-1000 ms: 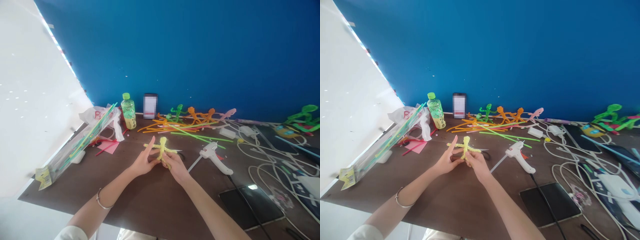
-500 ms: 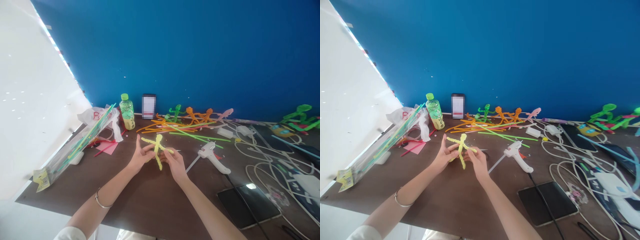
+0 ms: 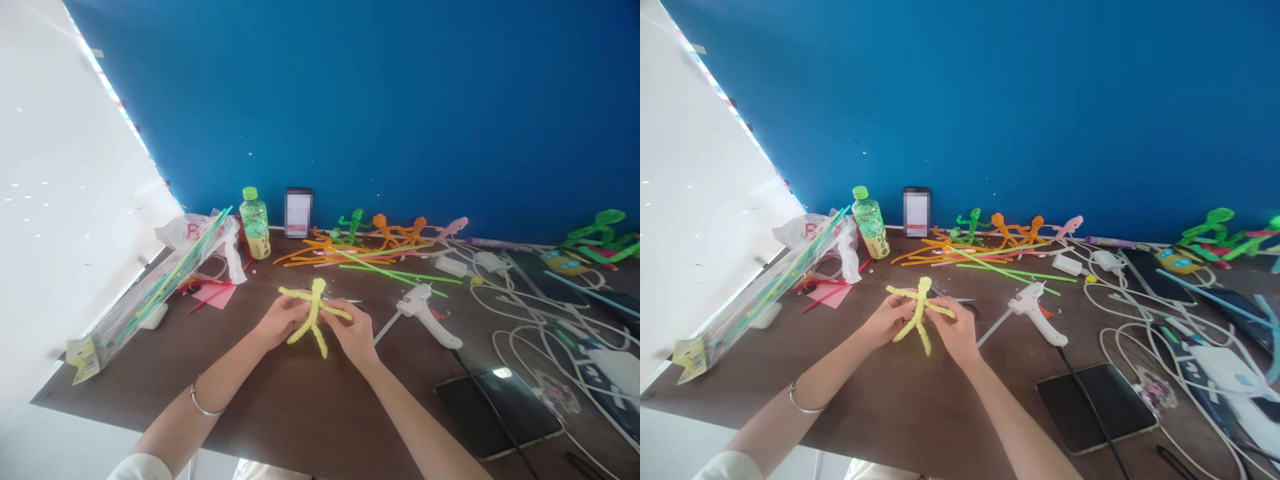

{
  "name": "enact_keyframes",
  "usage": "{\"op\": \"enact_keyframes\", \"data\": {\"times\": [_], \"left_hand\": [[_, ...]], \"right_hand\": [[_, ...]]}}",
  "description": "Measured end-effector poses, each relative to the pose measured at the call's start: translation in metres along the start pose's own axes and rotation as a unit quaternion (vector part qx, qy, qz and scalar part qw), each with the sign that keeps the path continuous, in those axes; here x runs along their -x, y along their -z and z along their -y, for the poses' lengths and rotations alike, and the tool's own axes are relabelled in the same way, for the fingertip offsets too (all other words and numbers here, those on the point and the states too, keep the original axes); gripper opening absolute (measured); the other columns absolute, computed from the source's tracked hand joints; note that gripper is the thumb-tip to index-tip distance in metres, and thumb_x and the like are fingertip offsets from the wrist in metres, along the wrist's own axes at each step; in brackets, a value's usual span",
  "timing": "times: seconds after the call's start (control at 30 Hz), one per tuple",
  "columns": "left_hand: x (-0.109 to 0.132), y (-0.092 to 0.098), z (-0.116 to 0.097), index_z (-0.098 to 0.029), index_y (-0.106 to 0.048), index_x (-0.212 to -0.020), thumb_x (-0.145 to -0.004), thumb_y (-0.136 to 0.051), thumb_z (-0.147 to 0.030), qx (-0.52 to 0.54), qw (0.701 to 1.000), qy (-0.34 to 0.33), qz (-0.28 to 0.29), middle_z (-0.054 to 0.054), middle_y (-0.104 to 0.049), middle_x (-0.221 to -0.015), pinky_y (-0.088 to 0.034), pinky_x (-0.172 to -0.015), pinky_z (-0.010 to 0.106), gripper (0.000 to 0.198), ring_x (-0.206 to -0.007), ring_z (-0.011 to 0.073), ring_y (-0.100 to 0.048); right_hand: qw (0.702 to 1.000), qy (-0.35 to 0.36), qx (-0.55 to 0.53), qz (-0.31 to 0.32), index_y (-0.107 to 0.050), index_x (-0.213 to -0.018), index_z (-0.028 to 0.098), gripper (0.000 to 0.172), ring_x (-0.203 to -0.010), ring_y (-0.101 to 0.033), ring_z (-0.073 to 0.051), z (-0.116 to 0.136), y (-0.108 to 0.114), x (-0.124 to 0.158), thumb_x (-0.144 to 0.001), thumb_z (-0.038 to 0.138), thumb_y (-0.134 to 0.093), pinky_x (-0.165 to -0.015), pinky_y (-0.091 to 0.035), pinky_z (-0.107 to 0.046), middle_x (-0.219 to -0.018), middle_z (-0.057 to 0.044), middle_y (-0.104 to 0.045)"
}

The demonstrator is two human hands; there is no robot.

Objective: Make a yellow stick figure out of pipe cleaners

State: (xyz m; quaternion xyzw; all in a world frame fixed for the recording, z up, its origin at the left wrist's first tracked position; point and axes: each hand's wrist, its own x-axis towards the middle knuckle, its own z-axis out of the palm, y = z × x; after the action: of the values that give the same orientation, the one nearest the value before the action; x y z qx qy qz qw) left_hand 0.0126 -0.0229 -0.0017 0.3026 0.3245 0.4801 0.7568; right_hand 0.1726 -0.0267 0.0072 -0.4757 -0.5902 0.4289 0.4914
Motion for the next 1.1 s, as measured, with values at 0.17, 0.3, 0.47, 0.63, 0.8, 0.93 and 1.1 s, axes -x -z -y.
{"op": "enact_keyframes", "data": {"times": [0.17, 0.3, 0.47, 0.63, 0.8, 0.93, 1.1], "left_hand": [[-0.001, 0.006, 0.005, -0.017, -0.059, -0.097, -0.067, -0.069, -0.033, 0.023, 0.999, -0.023, 0.006, 0.006, -0.067, -0.083, -0.049, -0.066, 0.028, 0.036, -0.066, 0.0161, -0.064], [-0.001, 0.006, 0.006, -0.019, -0.059, -0.097, -0.066, -0.070, -0.034, 0.060, 0.998, -0.030, 0.000, 0.005, -0.066, -0.089, -0.047, -0.068, 0.028, 0.036, -0.067, 0.0140, -0.063], [0.000, 0.009, 0.004, -0.015, -0.064, -0.086, -0.063, -0.071, -0.037, 0.048, 0.997, 0.003, 0.054, 0.007, -0.066, -0.082, -0.044, -0.077, 0.032, 0.033, -0.073, 0.0171, -0.063], [0.002, 0.011, -0.001, -0.016, -0.066, -0.075, -0.058, -0.076, -0.031, 0.040, 0.995, 0.025, 0.082, 0.005, -0.065, -0.085, -0.043, -0.078, 0.035, 0.025, -0.079, 0.0195, -0.062], [0.000, 0.008, -0.005, -0.018, -0.067, -0.083, -0.059, -0.075, -0.027, 0.049, 0.995, -0.024, 0.085, 0.006, -0.065, -0.092, -0.042, -0.085, 0.034, 0.027, -0.087, 0.0191, -0.060], [-0.002, 0.009, -0.002, -0.015, -0.064, -0.094, -0.062, -0.071, -0.040, 0.056, 0.995, -0.074, 0.027, 0.006, -0.065, -0.082, -0.045, -0.076, 0.026, 0.042, -0.077, 0.0139, -0.060], [0.000, 0.011, 0.002, -0.015, -0.064, -0.089, -0.062, -0.070, -0.043, 0.058, 0.996, -0.064, 0.001, 0.006, -0.063, -0.093, -0.048, -0.067, 0.022, 0.040, -0.067, 0.0094, -0.059]], "right_hand": [[1.000, -0.020, -0.022, 0.001, -0.066, -0.078, 0.019, 0.019, -0.065, -0.061, -0.017, 0.005, -0.003, 0.002, -0.069, 0.036, -0.063, -0.060, -0.053, -0.029, -0.083, -0.005, -0.066], [0.999, -0.004, -0.013, -0.038, -0.066, -0.077, 0.020, 0.019, -0.072, -0.062, -0.018, 0.007, -0.006, 0.004, -0.069, 0.036, -0.063, -0.063, -0.054, -0.029, -0.082, -0.005, -0.065], [0.998, 0.025, 0.002, -0.051, -0.067, -0.074, 0.021, 0.015, -0.071, -0.061, -0.018, 0.003, -0.007, 0.006, -0.070, 0.034, -0.062, -0.063, -0.052, -0.029, -0.077, -0.005, -0.065], [0.998, 0.033, 0.003, -0.048, -0.067, -0.075, 0.020, 0.016, -0.069, -0.061, -0.019, -0.003, -0.009, 0.008, -0.071, 0.034, -0.061, -0.061, -0.052, -0.030, -0.076, -0.005, -0.064], [0.997, 0.039, 0.014, -0.069, -0.067, -0.077, 0.020, 0.016, -0.070, -0.061, -0.018, -0.002, -0.009, 0.009, -0.072, 0.034, -0.060, -0.061, -0.052, -0.029, -0.077, -0.005, -0.064], [0.994, 0.040, 0.014, -0.102, -0.067, -0.078, 0.019, 0.019, -0.071, -0.061, -0.019, -0.001, -0.010, 0.008, -0.072, 0.035, -0.060, -0.063, -0.053, -0.030, -0.078, -0.006, -0.064], [0.993, 0.017, -0.018, -0.114, -0.066, -0.078, 0.018, 0.021, -0.069, -0.060, -0.018, -0.002, -0.012, 0.008, -0.071, 0.038, -0.061, -0.062, -0.054, -0.030, -0.078, -0.005, -0.063]]}}
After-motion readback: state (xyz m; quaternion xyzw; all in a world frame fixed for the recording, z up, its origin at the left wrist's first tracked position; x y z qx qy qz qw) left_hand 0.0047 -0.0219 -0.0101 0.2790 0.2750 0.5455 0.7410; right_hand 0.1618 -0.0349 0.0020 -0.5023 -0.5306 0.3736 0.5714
